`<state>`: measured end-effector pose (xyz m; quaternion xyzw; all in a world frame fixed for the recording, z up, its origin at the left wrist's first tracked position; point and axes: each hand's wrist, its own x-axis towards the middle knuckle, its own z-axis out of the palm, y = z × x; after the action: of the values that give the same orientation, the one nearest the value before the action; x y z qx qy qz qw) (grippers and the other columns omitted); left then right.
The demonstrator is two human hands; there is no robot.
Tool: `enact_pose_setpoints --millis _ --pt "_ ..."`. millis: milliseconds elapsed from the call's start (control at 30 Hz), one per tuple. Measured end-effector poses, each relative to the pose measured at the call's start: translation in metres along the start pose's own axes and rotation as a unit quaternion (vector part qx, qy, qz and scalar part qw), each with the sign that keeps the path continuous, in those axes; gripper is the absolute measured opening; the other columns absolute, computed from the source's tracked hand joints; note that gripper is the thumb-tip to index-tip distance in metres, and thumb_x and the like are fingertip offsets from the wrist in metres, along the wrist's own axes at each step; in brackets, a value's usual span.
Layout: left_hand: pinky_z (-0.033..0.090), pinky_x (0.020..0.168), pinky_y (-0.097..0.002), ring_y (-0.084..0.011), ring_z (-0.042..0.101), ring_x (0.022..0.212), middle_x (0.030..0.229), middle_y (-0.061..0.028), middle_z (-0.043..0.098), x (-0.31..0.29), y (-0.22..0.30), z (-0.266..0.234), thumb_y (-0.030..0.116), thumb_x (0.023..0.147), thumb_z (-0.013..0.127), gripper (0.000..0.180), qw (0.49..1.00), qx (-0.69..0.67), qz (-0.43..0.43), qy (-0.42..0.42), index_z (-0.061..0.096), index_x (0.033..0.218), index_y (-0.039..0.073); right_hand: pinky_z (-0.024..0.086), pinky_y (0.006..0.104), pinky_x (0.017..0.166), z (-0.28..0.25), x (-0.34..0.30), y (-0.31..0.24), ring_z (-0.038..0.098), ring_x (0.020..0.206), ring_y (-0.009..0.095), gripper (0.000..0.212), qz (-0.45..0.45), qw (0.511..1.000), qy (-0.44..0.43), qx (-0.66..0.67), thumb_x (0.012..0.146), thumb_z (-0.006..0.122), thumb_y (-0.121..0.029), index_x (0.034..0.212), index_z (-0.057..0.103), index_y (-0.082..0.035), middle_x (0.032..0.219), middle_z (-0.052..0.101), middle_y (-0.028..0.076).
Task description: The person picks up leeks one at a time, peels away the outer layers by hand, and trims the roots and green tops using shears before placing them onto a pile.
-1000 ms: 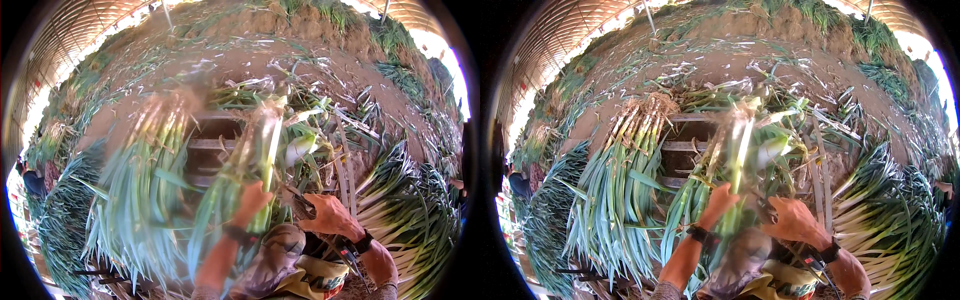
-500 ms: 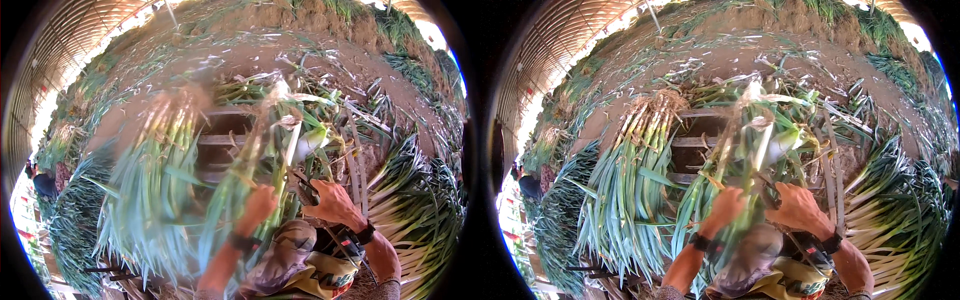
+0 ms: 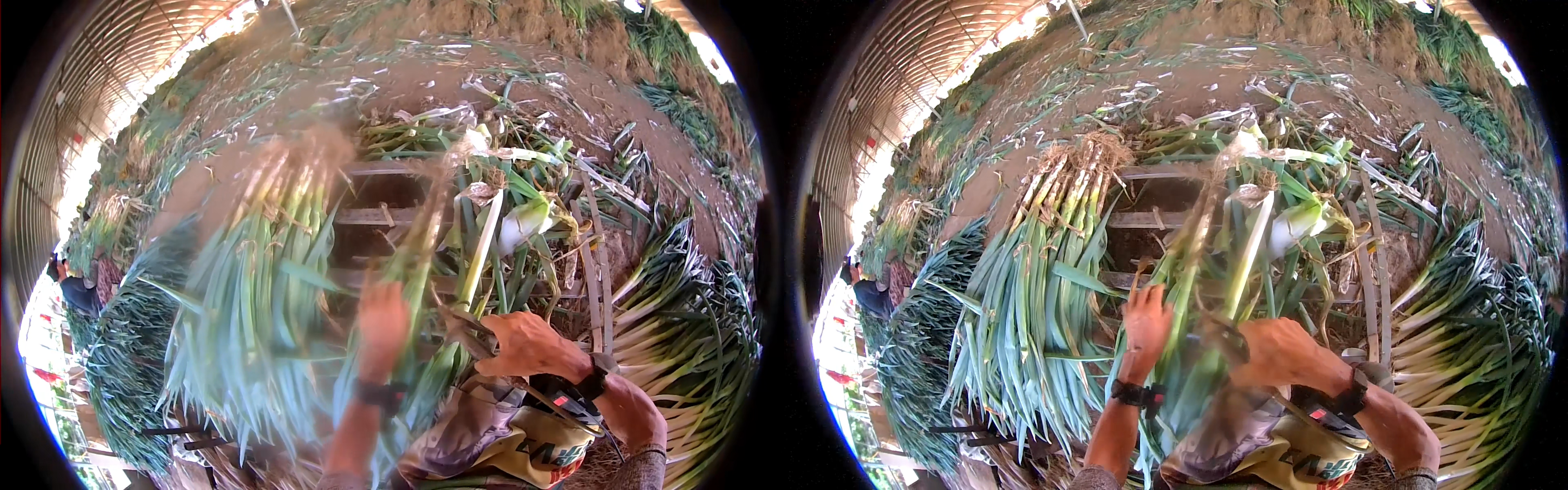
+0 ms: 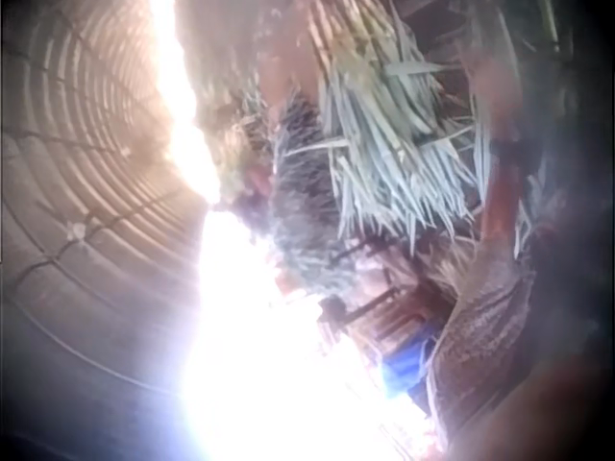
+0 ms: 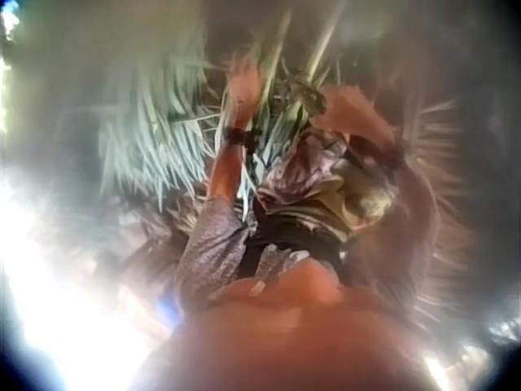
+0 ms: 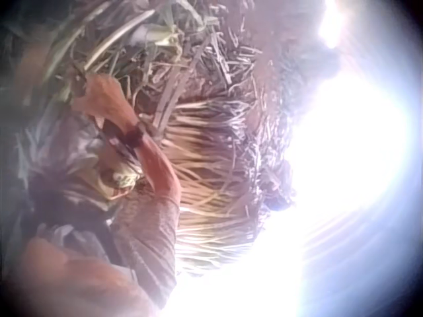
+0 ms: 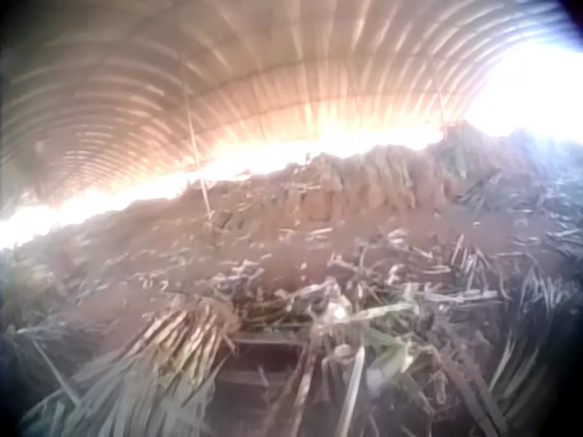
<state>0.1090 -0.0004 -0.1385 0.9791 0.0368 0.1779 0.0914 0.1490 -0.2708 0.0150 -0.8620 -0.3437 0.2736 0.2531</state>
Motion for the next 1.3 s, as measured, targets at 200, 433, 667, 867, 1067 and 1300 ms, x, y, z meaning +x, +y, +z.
enact_pose_setpoints --millis 200,433,667,867,1067,1300 --pt "0.043 0.094 -0.0511 -0.0374 0.055 0.111 0.115 -0.0166 0.059 0.015 0.027 0.019 0.025 0.085 0.063 0.040 0.985 -0.089 -0.088 -0.115 0.058 0.119 0.005 0.046 0.0381 0.051 0.011 0.020 0.002 0.056 0.054 0.021 0.037 0.009 1.000 0.014 -0.013 0.080 0.062 -0.039 0.085 0.062 -0.002 0.062 0.058 0.008" --pt "0.046 0.086 -0.0532 -0.0409 0.058 0.101 0.111 -0.0203 0.057 0.023 0.026 0.029 0.026 0.080 0.066 0.041 0.978 -0.121 -0.121 -0.116 0.060 0.114 0.006 0.048 0.0482 0.071 0.009 0.027 0.004 0.062 0.072 0.041 0.047 0.055 0.998 -0.005 0.004 0.070 0.070 -0.037 0.088 0.059 0.004 0.076 0.062 0.023" --pt "0.047 0.084 -0.0526 -0.0400 0.060 0.096 0.107 -0.0200 0.056 0.022 0.023 0.034 0.025 0.079 0.065 0.042 0.984 -0.114 -0.097 -0.092 0.062 0.117 0.008 0.049 0.0476 0.071 0.009 0.055 0.020 0.061 0.070 0.040 0.049 0.085 0.995 0.037 -0.031 0.068 0.068 -0.037 0.089 0.058 0.006 0.078 0.062 0.024" --pt "0.045 0.086 -0.0511 -0.0384 0.059 0.099 0.107 -0.0188 0.055 0.026 0.028 0.033 0.024 0.080 0.064 0.038 0.982 -0.108 -0.117 -0.102 0.063 0.114 0.008 0.049 0.0481 0.068 0.005 0.074 0.028 0.060 0.069 0.039 0.048 0.068 0.993 0.070 -0.063 0.067 0.067 -0.036 0.087 0.057 0.007 0.078 0.062 0.024" --pt "0.043 0.090 -0.0499 -0.0377 0.056 0.102 0.108 -0.0195 0.054 0.028 0.029 0.025 0.023 0.082 0.062 0.036 0.971 -0.101 -0.139 -0.167 0.061 0.114 0.007 0.046 0.0471 0.062 -0.008 0.102 0.037 0.057 0.063 0.035 0.046 0.098 0.989 0.096 -0.047 0.066 0.069 -0.036 0.082 0.056 0.005 0.071 0.058 0.020" --pt "0.043 0.093 -0.0500 -0.0387 0.054 0.109 0.114 -0.0204 0.052 0.030 0.032 0.030 0.024 0.083 0.063 0.038 0.965 -0.095 -0.151 -0.190 0.059 0.116 0.005 0.047 0.0329 0.049 -0.027 0.120 0.039 0.055 0.054 0.017 0.026 0.110 0.981 0.141 -0.080 0.070 0.067 -0.024 0.085 0.069 -0.003 0.063 0.057 0.005"
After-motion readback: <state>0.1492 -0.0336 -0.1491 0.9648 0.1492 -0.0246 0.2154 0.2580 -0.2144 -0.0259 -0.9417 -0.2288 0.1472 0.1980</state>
